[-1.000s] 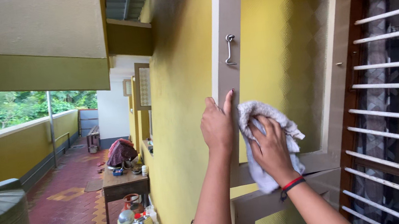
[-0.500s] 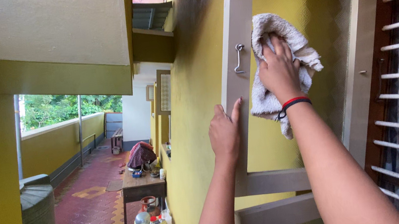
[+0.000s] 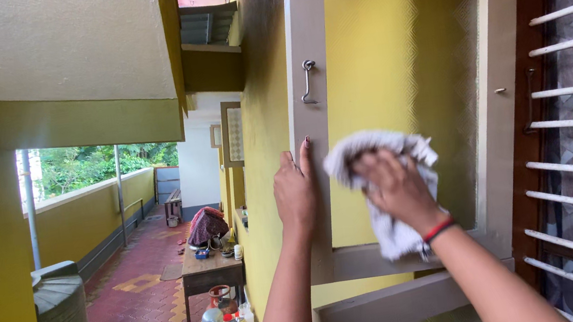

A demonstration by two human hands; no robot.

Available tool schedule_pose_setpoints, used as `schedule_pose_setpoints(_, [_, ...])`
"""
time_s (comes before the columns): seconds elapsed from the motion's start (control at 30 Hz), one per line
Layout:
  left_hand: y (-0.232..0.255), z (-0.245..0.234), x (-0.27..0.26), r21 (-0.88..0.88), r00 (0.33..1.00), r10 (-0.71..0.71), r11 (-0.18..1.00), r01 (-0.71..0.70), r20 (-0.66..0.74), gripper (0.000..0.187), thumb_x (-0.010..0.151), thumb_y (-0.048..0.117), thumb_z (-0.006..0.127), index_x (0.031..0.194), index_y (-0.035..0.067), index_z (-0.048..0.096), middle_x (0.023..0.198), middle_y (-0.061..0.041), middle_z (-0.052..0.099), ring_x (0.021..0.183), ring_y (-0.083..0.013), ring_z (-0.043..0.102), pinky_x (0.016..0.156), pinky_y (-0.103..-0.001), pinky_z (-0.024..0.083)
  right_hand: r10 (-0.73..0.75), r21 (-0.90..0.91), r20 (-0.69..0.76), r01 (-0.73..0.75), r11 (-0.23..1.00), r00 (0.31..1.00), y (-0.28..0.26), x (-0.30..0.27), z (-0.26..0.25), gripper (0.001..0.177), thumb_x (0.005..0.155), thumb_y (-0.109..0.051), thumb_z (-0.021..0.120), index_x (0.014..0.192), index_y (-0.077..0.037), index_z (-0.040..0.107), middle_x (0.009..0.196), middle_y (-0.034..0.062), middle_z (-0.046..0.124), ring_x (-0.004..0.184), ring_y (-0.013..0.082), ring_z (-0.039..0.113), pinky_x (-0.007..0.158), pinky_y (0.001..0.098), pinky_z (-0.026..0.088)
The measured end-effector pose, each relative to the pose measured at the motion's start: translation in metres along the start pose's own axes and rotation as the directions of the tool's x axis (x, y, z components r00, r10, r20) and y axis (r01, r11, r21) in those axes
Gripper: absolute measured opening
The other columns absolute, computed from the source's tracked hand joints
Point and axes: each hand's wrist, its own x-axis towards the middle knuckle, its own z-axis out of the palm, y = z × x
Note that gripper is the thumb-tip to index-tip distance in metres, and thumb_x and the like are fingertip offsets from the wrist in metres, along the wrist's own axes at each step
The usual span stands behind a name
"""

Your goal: The person cleans a window and its frame using a spray cleaner and a cloth, wiping the glass panes and the metal bars.

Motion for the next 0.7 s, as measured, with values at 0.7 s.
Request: schedule_pose_setpoints(0.7, [0.013, -0.002, -0.004, 0.024, 0.999, -0.042, 0.999, 0.041, 0.020, 0.066, 0.099, 0.061, 0.041, 0.098, -0.002, 0.060, 0.087, -0.035, 0.067, 0.087, -0.0524, 0.065, 0.078, -0.056, 0.051, 0.488, 0.265, -0.073, -0.455, 0.850, 0.870, 0.048, 0.296, -0.057, 0.066, 0.099, -0.044, 0.040, 0.159, -0.019, 0.034, 0.169, 0.0034, 0.026, 0.154, 0.0270, 0.028, 0.118, 0.0701, 0.019])
